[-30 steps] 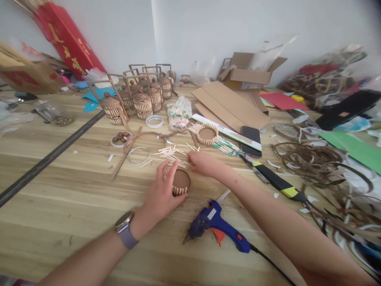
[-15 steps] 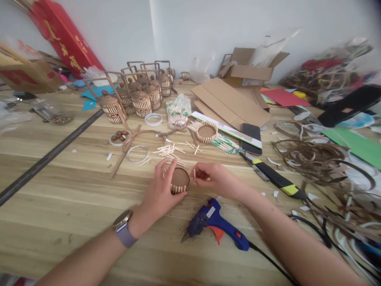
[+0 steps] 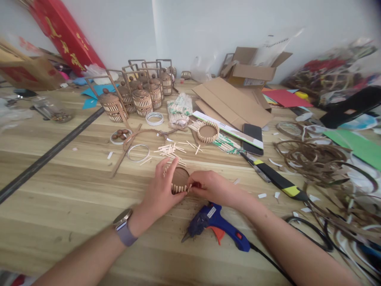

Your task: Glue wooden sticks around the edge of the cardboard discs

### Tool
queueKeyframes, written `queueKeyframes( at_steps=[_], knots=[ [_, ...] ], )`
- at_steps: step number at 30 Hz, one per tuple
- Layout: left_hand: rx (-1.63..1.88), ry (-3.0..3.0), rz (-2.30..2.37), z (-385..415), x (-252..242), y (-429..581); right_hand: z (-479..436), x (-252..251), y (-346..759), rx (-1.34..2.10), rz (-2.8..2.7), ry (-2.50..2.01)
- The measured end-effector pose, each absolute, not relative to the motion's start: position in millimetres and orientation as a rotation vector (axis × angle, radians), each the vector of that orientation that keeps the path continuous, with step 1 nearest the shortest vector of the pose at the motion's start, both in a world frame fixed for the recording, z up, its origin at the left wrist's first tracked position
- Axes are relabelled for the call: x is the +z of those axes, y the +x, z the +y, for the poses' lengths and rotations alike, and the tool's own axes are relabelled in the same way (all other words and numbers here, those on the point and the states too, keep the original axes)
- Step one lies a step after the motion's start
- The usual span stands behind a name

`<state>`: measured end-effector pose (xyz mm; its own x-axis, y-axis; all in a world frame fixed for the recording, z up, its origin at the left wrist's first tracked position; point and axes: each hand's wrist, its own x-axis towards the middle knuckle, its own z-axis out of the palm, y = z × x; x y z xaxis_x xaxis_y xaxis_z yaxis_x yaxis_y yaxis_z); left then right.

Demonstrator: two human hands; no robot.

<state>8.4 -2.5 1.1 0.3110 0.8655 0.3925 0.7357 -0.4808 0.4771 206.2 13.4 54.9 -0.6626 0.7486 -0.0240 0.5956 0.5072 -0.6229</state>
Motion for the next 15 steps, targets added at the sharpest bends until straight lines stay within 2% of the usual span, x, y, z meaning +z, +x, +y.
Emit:
queueKeyframes(
  at_steps=[7, 15],
  knots=[
    [0.908, 2.380, 1.470, -3, 1, 8, 12, 49, 201, 0.766, -2.568, -1.097],
    [0.929, 2.402, 1.430, -2, 1, 8, 10, 44, 200, 0.798, -2.526, -1.087]
  ],
)
